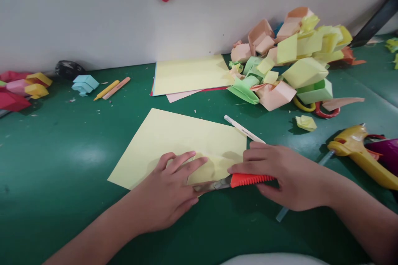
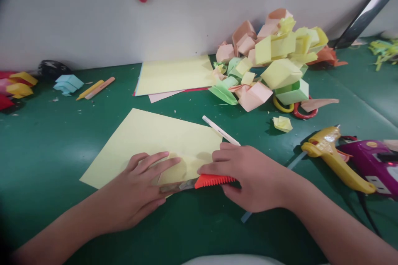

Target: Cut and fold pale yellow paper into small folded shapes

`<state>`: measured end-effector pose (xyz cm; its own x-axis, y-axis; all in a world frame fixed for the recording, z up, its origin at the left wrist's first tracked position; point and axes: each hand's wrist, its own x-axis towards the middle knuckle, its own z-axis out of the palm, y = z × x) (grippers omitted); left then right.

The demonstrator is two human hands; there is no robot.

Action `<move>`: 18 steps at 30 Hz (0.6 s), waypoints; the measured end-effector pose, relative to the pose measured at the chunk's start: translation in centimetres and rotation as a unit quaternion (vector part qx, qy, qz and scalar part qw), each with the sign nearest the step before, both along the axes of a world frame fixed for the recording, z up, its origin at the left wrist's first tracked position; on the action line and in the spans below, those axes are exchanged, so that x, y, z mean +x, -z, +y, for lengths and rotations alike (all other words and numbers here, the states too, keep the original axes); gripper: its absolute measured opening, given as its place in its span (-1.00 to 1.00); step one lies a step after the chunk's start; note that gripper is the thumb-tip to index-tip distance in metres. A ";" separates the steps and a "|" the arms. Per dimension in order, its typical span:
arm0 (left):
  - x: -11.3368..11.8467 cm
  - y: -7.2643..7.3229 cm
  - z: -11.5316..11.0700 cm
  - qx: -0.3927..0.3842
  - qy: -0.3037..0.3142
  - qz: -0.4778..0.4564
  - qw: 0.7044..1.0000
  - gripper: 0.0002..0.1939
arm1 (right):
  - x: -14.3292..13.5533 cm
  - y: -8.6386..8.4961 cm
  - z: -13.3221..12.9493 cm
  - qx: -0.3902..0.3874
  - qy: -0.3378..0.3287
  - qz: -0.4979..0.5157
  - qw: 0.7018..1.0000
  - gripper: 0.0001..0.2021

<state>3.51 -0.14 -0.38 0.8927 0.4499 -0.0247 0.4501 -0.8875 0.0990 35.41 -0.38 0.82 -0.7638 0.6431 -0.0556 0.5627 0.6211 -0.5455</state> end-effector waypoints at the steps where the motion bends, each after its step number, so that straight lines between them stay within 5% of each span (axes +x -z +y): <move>1: 0.0 0.0 0.0 -0.002 -0.003 0.002 1.000 -0.59 | 0.1 0.0 0.1 -0.008 -0.003 0.005 1.000 -0.49; 10: -0.1 0.2 -0.1 0.009 -0.002 -0.008 1.000 -0.52 | -1.0 0.2 -0.7 0.012 -0.036 -0.056 0.998 -0.36; 18: -0.3 -0.5 0.2 -0.020 0.006 -0.044 0.999 -0.65 | -0.7 0.0 -1.5 0.042 0.017 -0.064 0.997 -0.38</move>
